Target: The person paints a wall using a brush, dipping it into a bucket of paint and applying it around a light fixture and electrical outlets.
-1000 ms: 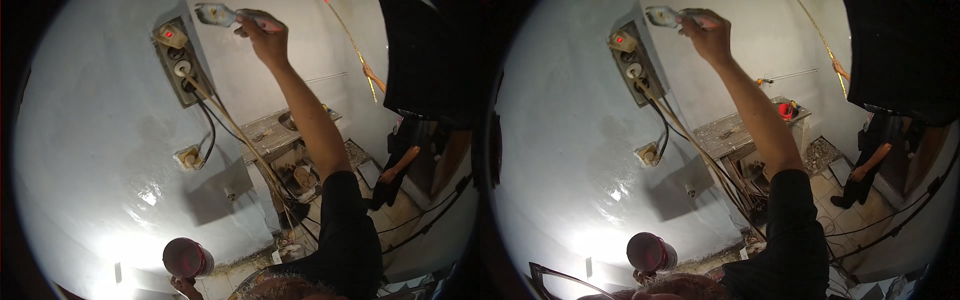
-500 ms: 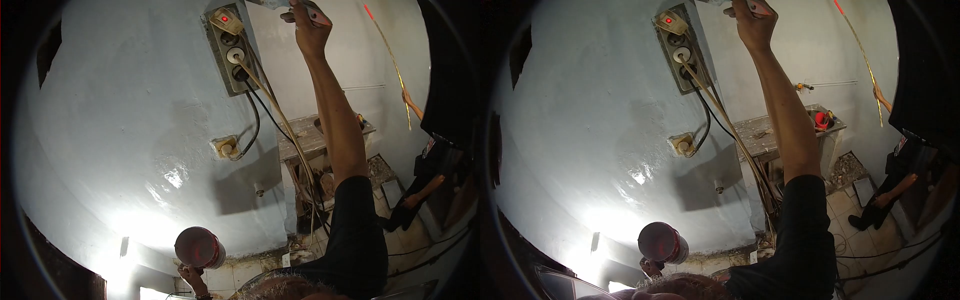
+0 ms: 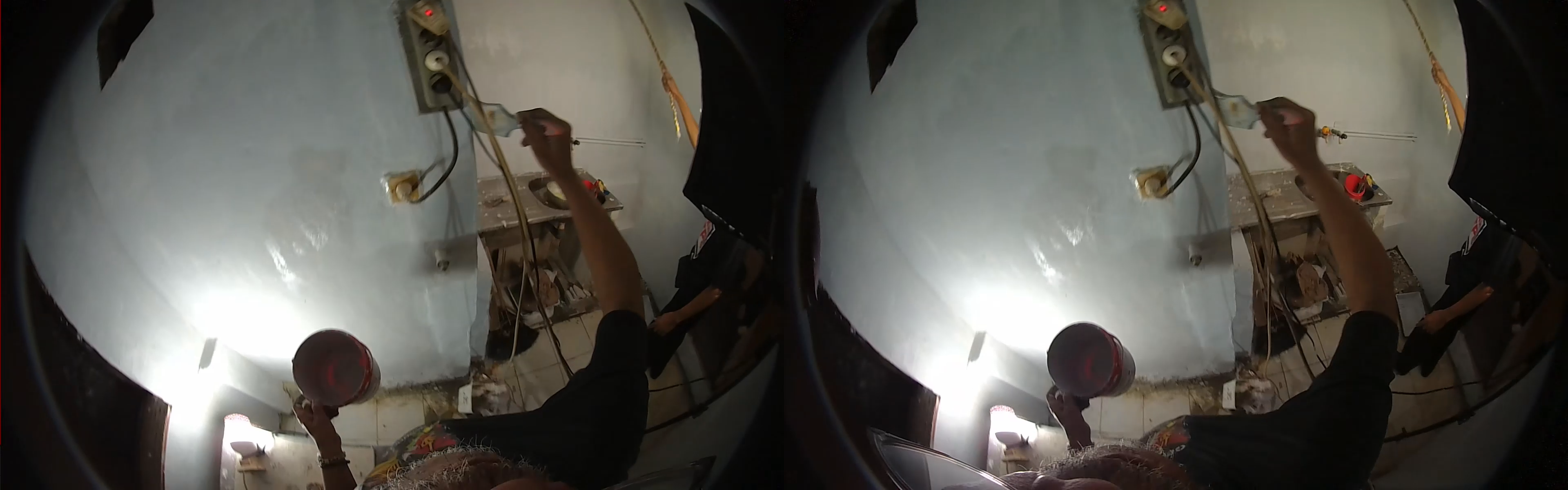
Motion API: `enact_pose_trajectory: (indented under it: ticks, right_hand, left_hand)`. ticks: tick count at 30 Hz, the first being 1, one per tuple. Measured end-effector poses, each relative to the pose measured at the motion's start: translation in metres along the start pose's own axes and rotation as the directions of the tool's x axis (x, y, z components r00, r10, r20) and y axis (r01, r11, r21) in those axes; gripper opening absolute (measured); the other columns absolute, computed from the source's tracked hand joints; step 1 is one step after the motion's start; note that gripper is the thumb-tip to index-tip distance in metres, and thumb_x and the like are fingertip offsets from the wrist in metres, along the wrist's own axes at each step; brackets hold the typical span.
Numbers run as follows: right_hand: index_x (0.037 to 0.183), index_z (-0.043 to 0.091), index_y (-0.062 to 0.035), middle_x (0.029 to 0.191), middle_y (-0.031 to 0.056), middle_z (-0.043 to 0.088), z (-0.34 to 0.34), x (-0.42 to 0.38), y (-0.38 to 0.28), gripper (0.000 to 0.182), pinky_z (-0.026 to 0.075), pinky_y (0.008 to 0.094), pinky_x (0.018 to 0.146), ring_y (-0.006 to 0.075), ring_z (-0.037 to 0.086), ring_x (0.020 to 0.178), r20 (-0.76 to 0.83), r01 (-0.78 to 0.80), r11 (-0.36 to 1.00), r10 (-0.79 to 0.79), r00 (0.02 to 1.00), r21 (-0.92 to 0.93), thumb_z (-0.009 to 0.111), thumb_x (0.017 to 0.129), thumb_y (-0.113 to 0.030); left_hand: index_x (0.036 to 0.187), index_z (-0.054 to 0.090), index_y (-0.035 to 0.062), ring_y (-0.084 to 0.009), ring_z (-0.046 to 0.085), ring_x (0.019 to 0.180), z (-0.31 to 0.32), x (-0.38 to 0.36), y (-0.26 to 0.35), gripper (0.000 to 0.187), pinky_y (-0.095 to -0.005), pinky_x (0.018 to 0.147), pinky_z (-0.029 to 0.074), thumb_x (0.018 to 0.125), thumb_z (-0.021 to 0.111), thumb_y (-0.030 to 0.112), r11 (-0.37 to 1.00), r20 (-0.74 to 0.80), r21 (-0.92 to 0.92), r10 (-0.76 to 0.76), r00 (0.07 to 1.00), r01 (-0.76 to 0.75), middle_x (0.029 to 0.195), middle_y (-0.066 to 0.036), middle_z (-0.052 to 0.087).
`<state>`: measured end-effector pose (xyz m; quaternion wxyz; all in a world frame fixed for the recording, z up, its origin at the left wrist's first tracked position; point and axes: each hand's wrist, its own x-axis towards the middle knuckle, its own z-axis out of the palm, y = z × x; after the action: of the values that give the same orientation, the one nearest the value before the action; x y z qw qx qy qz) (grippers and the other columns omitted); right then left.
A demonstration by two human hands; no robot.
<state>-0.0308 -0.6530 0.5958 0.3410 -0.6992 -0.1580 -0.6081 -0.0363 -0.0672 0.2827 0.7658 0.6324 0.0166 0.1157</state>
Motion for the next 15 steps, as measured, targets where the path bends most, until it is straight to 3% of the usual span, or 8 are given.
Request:
enact_pose_trajectory:
  ticks: [1, 3, 4, 6, 7, 8, 10, 15]
  right_hand:
    - [0.090, 0.069, -0.0007, 0.068, 0.0014, 0.064, -0.009, 0.000, -0.016, 0.017, 0.046, 0.0209, 0.049, 0.0052, 0.056, 0.054, -0.015, -0.130, 0.975, 0.130, 0.991, -0.180, 0.063, 0.091, -0.016]
    - [0.087, 0.070, -0.0029, 0.063, -0.0001, 0.063, -0.024, 0.011, -0.053, 0.017, 0.044, 0.0217, 0.049, 0.0045, 0.055, 0.052, -0.130, -0.169, 0.965, 0.144, 0.981, -0.201, 0.066, 0.089, -0.019]
    - [0.084, 0.070, -0.0036, 0.061, -0.0006, 0.063, -0.031, 0.024, -0.060, 0.021, 0.045, 0.0230, 0.052, 0.0057, 0.056, 0.052, -0.246, -0.136, 0.952, 0.067, 0.967, -0.276, 0.067, 0.088, -0.024]
    - [0.076, 0.070, -0.0048, 0.059, 0.0015, 0.063, -0.040, 0.053, -0.078, 0.027, 0.047, 0.0275, 0.055, 0.0089, 0.058, 0.053, -0.300, 0.110, 0.836, -0.312, 0.901, -0.538, 0.066, 0.088, -0.029]
    - [0.078, 0.069, -0.0012, 0.066, 0.0059, 0.066, -0.038, 0.067, -0.100, 0.022, 0.048, 0.0283, 0.058, 0.0108, 0.064, 0.065, -0.390, 0.070, 0.907, -0.247, 0.887, -0.416, 0.068, 0.086, -0.021]
    - [0.093, 0.069, -0.0019, 0.068, 0.0080, 0.067, -0.050, 0.088, -0.096, 0.016, 0.048, 0.0294, 0.057, 0.0149, 0.064, 0.064, -0.358, 0.245, 0.837, -0.449, 0.819, -0.490, 0.068, 0.084, -0.016]
    - [0.102, 0.064, 0.0005, 0.076, 0.0040, 0.062, -0.010, 0.107, -0.144, 0.018, 0.051, 0.0246, 0.056, 0.0116, 0.060, 0.060, -0.518, 0.384, 0.911, -0.259, 0.815, 0.150, 0.061, 0.093, -0.015]
    - [0.102, 0.063, 0.0007, 0.072, 0.0033, 0.058, 0.076, 0.079, -0.209, 0.028, 0.049, 0.0262, 0.053, 0.0121, 0.056, 0.055, -0.511, 0.393, 0.844, -0.171, 0.842, 0.365, 0.062, 0.090, -0.024]
  left_hand:
    - [0.114, 0.042, 0.0044, -0.0079, 0.055, 0.058, -0.009, -0.009, 0.005, 0.025, -0.0245, 0.048, 0.048, 0.092, 0.052, 0.010, 1.000, 0.035, -0.012, 0.005, 0.999, -0.004, 0.077, -0.003, 0.056]
    - [0.115, 0.043, 0.0044, -0.0087, 0.055, 0.059, -0.022, -0.031, 0.018, 0.025, -0.0244, 0.048, 0.048, 0.092, 0.052, 0.011, 1.000, 0.021, -0.020, 0.013, 1.000, -0.012, 0.078, -0.003, 0.056]
    - [0.115, 0.043, 0.0045, -0.0091, 0.056, 0.059, -0.027, -0.040, 0.024, 0.025, -0.0244, 0.048, 0.048, 0.092, 0.053, 0.011, 1.000, 0.017, -0.025, 0.018, 1.000, -0.017, 0.079, -0.003, 0.057]
    - [0.115, 0.044, 0.0038, -0.0091, 0.056, 0.058, -0.031, -0.051, 0.030, 0.026, -0.0240, 0.048, 0.047, 0.092, 0.054, 0.011, 0.999, -0.008, -0.033, -0.030, 1.000, 0.029, 0.079, -0.004, 0.057]
    - [0.115, 0.044, 0.0035, -0.0091, 0.056, 0.058, -0.035, -0.060, 0.035, 0.027, -0.0238, 0.048, 0.047, 0.092, 0.055, 0.012, 0.998, -0.019, -0.039, -0.047, 0.999, 0.047, 0.079, -0.004, 0.057]
    - [0.116, 0.044, 0.0031, -0.0090, 0.056, 0.058, -0.039, -0.067, 0.038, 0.027, -0.0238, 0.049, 0.047, 0.092, 0.055, 0.012, 0.998, -0.011, -0.035, -0.048, 0.999, 0.047, 0.079, -0.004, 0.057]
    - [0.116, 0.044, 0.0022, -0.0088, 0.056, 0.058, -0.045, -0.078, 0.043, 0.029, -0.0236, 0.049, 0.048, 0.092, 0.055, 0.012, 0.999, 0.008, -0.034, -0.039, 0.999, 0.039, 0.080, -0.004, 0.058]
    - [0.119, 0.043, 0.0013, -0.0088, 0.057, 0.059, -0.051, -0.094, 0.052, 0.030, -0.0234, 0.051, 0.048, 0.093, 0.054, 0.011, 0.997, 0.006, -0.029, -0.067, 0.998, 0.067, 0.083, -0.005, 0.059]
